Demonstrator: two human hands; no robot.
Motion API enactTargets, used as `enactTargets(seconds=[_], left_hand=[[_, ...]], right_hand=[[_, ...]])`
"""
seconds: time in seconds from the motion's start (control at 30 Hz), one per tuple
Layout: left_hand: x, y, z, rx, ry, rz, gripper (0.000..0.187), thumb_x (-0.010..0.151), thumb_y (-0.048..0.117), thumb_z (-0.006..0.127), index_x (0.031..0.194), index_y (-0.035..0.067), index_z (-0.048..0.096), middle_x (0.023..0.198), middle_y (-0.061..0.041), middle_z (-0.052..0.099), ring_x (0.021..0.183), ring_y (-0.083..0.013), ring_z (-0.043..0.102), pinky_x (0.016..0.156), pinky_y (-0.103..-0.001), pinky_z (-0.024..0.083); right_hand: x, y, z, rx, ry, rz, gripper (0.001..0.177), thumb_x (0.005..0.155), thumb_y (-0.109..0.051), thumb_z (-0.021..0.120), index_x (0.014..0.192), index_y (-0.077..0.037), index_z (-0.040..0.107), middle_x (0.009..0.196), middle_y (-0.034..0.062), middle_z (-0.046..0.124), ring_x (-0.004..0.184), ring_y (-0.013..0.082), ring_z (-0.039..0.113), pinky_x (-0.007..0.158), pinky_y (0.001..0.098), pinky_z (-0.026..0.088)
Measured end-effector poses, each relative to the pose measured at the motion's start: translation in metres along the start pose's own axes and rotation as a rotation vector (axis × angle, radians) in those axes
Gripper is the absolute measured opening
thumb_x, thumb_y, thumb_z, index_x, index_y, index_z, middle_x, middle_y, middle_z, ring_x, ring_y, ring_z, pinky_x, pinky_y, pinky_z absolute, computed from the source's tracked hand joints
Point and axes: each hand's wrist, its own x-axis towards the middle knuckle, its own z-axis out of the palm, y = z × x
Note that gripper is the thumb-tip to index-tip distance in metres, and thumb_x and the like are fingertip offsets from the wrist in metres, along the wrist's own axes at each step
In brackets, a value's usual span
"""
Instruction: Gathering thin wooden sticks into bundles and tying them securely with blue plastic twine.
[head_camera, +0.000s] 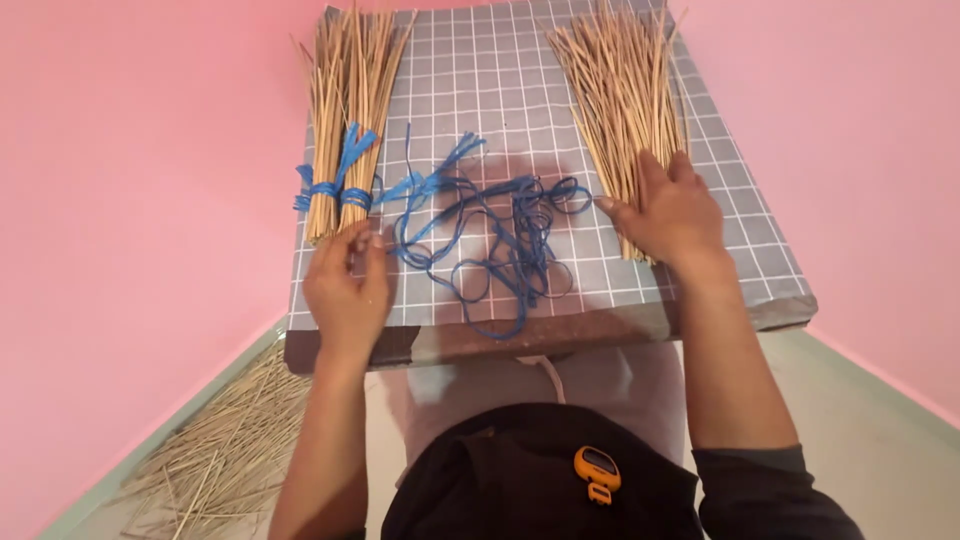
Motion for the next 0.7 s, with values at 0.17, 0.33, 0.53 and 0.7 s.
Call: enactTargets(seconds=[0.17,0.33,0.53,0.7], left_hand=[[0.011,-0.042,0.001,0.303,0.034,0.024,0.028,0.09,0.025,0.081,0.111,0.006,0.077,0.099,-0.014,0.07,0.091,-0.0369,0.067,0.081,-0.045,0.051],[0.035,-0.056,0.007,0.461,-0.102,-0.146,0.045,0.089,0.041,0.078,0.121,0.009,0.073,0.113,-0.017,0.066,0.102,-0.0422,0.065,0.084,-0.052,0.051],[0.073,-0.068,0.023,0.503,-0.302,-0.236,0.056,0.093,0.043,0.071,0.136,0.008,0.063,0.122,-0.023,0.061,0.107,-0.0502,0.064,0.084,-0.062,0.053],[0.101,-0.07,0.022,0.488,-0.339,-0.282,0.044,0.109,0.019,0.047,0.15,0.003,0.044,0.127,-0.026,0.054,0.111,-0.0562,0.063,0.092,-0.065,0.051]], right_hand=[[-0.002,0.044,0.004,0.118,0.213,-0.091,0.08,0.099,-0.06,0.063,0.153,-0.001,0.054,0.145,0.0348,0.05,0.13,0.0546,0.052,0.104,0.0609,0.045],[0.014,0.091,0.04,0.311,0.505,-0.162,0.059,0.11,-0.044,0.069,0.143,0.004,0.065,0.127,0.0321,0.066,0.122,0.0506,0.059,0.105,0.0555,0.045],[0.013,0.096,0.052,0.768,0.478,-0.115,0.038,0.115,-0.027,0.057,0.14,0.0,0.063,0.125,0.0276,0.067,0.117,0.0442,0.064,0.096,0.0521,0.051],[0.006,0.086,0.053,0.781,0.401,-0.144,0.044,0.102,-0.034,0.074,0.134,-0.004,0.069,0.117,0.0249,0.07,0.113,0.0427,0.066,0.094,0.0504,0.053]])
